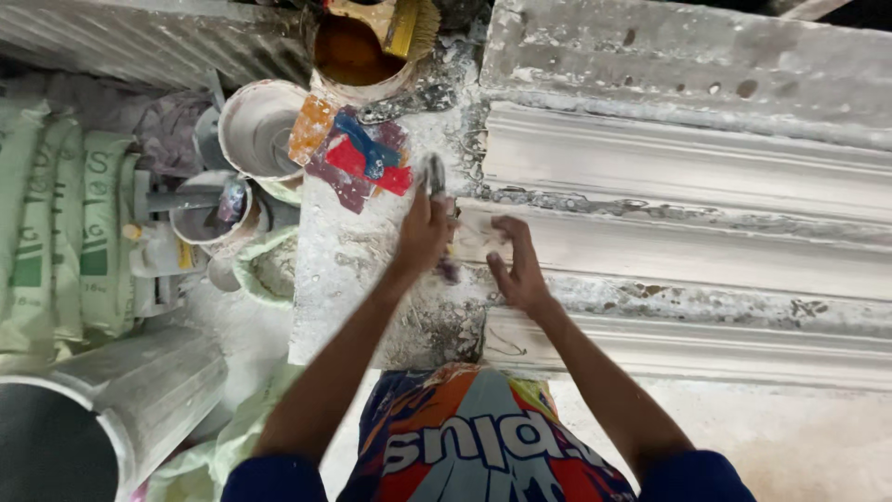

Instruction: The person rinses a red sponge under a tap, wrings it out, and wipes down long white plaster cornice moldings laid on a work table. They also use a small scraping tool to remove residue from the molded grooves, working along the lengths of the pieces.

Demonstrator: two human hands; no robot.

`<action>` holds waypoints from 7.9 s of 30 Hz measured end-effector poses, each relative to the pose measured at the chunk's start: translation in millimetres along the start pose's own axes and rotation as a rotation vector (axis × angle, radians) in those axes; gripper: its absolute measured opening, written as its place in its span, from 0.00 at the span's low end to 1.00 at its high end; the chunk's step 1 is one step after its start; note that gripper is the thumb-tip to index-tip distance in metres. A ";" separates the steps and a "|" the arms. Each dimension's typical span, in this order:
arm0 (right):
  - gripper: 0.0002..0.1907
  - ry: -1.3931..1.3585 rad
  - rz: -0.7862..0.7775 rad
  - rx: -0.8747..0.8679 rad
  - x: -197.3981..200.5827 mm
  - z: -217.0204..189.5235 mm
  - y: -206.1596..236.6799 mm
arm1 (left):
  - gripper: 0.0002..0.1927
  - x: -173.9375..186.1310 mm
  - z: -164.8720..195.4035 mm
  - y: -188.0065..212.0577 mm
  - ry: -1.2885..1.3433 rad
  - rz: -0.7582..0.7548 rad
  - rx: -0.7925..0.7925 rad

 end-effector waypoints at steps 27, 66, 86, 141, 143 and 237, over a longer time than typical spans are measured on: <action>0.21 0.779 -0.946 -0.196 203.9 99.7 -34.5 | 0.05 -229.4 4.0 -52.4 -1.307 0.454 -0.289; 0.30 0.777 0.322 -0.787 175.9 134.9 271.0 | 0.08 -126.7 42.9 -87.9 -1.785 -0.765 -0.803; 0.30 0.713 0.279 -0.877 193.7 130.5 277.9 | 0.12 -359.3 41.6 -141.0 -1.512 -0.836 -0.618; 0.30 0.624 0.337 -0.738 458.5 266.5 510.0 | 0.08 -880.1 81.8 -201.1 -1.703 -0.871 -1.019; 0.30 0.624 0.352 -0.703 490.7 286.4 550.2 | 0.09 -952.1 85.6 -208.7 -1.667 -0.837 -1.008; 0.36 0.644 0.405 -1.028 1501.7 739.1 1233.4 | 0.11 -2274.5 170.0 -390.2 -1.710 -0.546 -1.163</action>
Point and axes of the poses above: each hand's wrist, its own y-axis away from the middle knuckle, its own x-axis out of the back of the hand, z = x × y, the point moved 3 cm from there along -y, towards the middle knuckle, and after that the axes turned 12 degrees about -z, right-handed, at the moved point
